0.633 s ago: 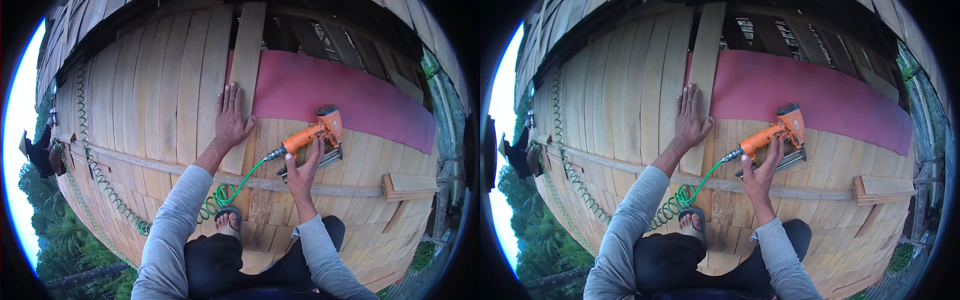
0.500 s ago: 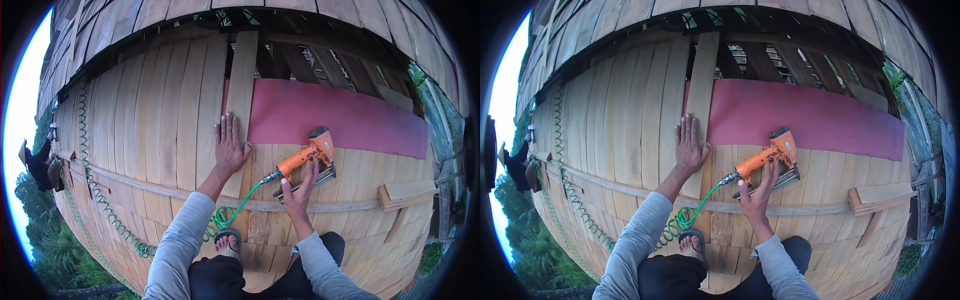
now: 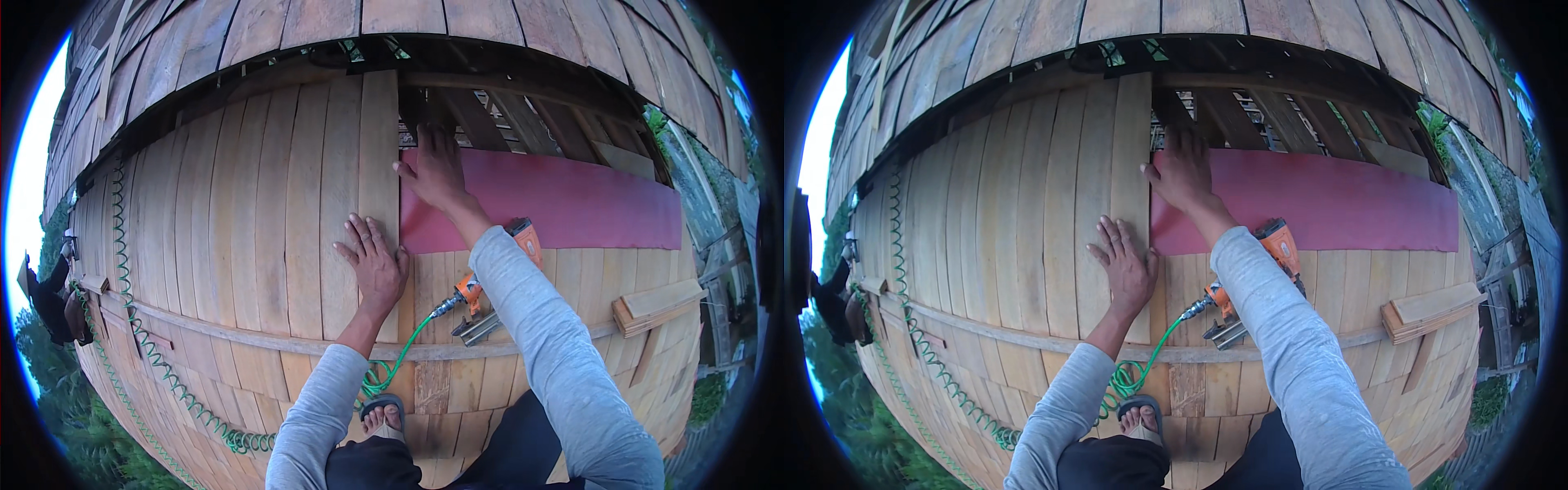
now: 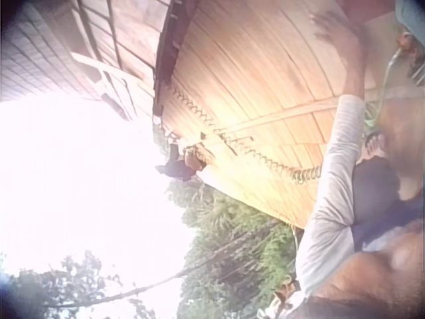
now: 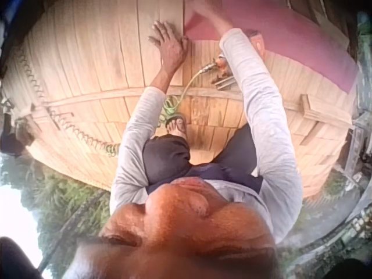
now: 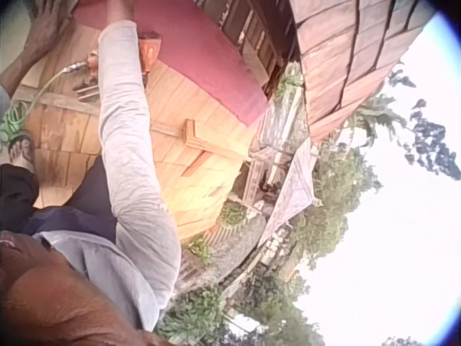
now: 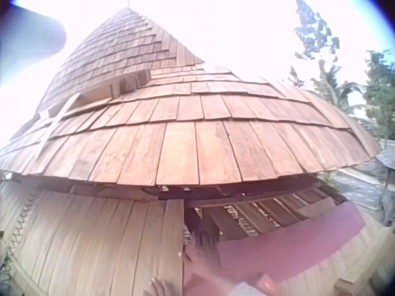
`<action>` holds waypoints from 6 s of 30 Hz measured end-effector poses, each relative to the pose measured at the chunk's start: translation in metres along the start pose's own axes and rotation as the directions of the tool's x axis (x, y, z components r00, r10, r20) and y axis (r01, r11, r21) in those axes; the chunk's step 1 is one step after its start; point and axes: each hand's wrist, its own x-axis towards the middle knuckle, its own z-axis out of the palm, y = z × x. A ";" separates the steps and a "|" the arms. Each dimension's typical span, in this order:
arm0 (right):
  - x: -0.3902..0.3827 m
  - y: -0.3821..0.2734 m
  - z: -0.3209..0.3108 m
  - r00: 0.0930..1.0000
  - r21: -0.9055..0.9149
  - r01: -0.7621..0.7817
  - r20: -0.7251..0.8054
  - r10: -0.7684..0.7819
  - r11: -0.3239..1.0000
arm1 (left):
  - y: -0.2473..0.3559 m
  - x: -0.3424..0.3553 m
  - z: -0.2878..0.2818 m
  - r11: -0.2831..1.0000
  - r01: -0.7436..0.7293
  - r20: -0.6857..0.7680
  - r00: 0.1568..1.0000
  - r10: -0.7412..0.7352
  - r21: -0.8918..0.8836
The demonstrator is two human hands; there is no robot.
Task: The person installs wooden tiles on a curved roof by positioning individual shingles and securing them with a pneumatic nail gun. They move across the roof surface, picking up shingles from a stack, aligning them with the existing rows, and firing the nailer into the overlapping wood.
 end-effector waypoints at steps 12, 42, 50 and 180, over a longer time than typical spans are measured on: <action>0.024 -0.010 0.086 0.990 -0.391 0.079 -0.079 -0.120 0.917 | -0.025 -0.003 -0.011 0.983 -0.174 0.123 0.978 0.166 0.057; -0.230 0.058 -0.092 0.856 0.634 -0.516 0.379 0.351 0.576 | -0.037 -0.033 -0.014 0.965 -0.260 0.067 0.964 0.257 0.029; -0.258 0.032 -0.094 0.554 0.777 -0.612 0.553 0.623 -0.145 | -0.020 -0.035 -0.013 0.976 -0.215 0.122 0.969 0.216 -0.028; -0.296 0.061 -0.276 0.711 0.906 -0.373 0.142 0.689 0.199 | -0.074 -0.012 -0.096 0.991 -0.116 0.672 0.729 0.134 -0.072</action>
